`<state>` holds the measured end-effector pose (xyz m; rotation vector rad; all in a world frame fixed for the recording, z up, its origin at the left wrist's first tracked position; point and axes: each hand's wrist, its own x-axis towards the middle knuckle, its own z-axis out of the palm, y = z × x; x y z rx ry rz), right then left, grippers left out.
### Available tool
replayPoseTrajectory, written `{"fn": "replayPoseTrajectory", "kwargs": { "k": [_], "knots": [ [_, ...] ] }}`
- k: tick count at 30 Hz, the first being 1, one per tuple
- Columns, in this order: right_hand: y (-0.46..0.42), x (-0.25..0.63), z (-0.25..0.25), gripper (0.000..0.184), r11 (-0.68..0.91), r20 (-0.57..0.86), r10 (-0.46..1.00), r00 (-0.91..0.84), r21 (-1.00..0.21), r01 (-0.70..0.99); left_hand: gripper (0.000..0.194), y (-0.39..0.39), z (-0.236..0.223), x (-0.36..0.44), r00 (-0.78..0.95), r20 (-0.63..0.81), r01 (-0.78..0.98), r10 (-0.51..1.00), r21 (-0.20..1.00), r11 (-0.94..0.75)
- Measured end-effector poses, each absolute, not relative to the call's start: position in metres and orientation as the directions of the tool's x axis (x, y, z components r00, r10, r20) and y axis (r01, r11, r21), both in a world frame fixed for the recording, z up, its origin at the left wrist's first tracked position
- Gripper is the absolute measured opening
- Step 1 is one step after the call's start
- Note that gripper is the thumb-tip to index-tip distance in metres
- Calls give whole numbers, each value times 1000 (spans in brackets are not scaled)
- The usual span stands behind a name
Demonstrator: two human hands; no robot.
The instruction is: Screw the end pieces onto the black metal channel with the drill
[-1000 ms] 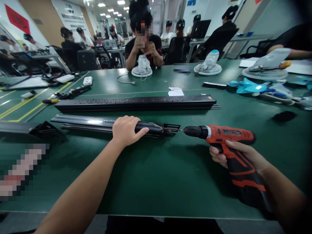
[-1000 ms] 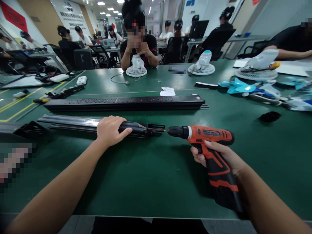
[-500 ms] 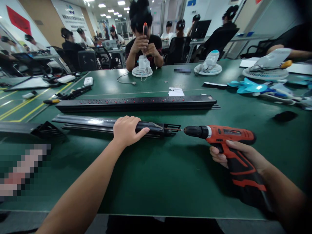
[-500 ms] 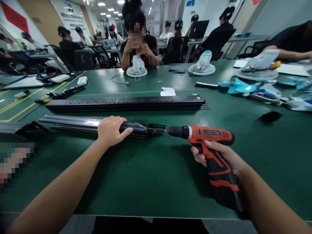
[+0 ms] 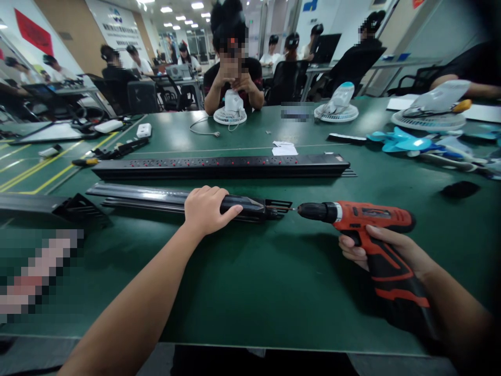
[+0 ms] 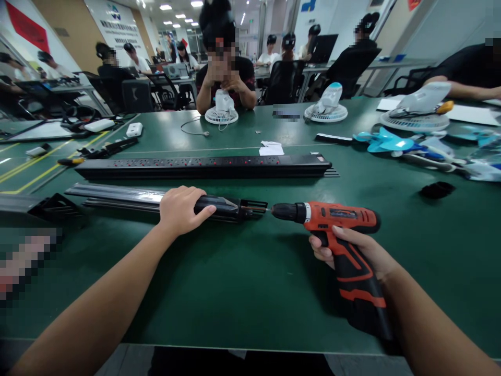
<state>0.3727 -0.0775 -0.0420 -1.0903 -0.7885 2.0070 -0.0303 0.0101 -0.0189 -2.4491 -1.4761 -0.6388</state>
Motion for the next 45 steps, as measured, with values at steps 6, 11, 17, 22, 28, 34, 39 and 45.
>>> {"fn": "replayPoseTrajectory", "kwargs": {
  "k": [6, 11, 17, 22, 28, 34, 39, 45],
  "knots": [
    [-77, 367, -36, 37, -512, -421, 846, -328, -812, -278, 62, 10, -19, -29, 394, 457, 883, 798, 54, -467],
    [-76, 368, -38, 37, -487, -401, 861, -314, -829, -276, 64, 9, -17, -28, 390, 443, 881, 807, 74, -467],
    [-75, 374, -46, 38, -512, -413, 842, -348, -815, -272, 62, 9, -17, -28, 385, 438, 887, 813, 70, -457],
    [-77, 367, -39, 37, -510, -420, 849, -322, -812, -285, 60, 9, -18, -28, 384, 441, 889, 811, 62, -454],
    [-79, 364, -36, 36, -507, -415, 850, -324, -812, -289, 60, 10, -18, -28, 383, 446, 891, 809, 53, -451],
    [-78, 370, -41, 37, -496, -403, 851, -337, -827, -263, 60, 9, -17, -28, 383, 442, 890, 811, 56, -452],
    [-79, 368, -39, 38, -493, -401, 852, -336, -830, -260, 60, 8, -16, -28, 383, 430, 893, 817, 55, -448],
    [-80, 366, -39, 40, -479, -396, 860, -322, -843, -246, 62, 8, -15, -28, 384, 429, 891, 818, 60, -450]
  ]
}}
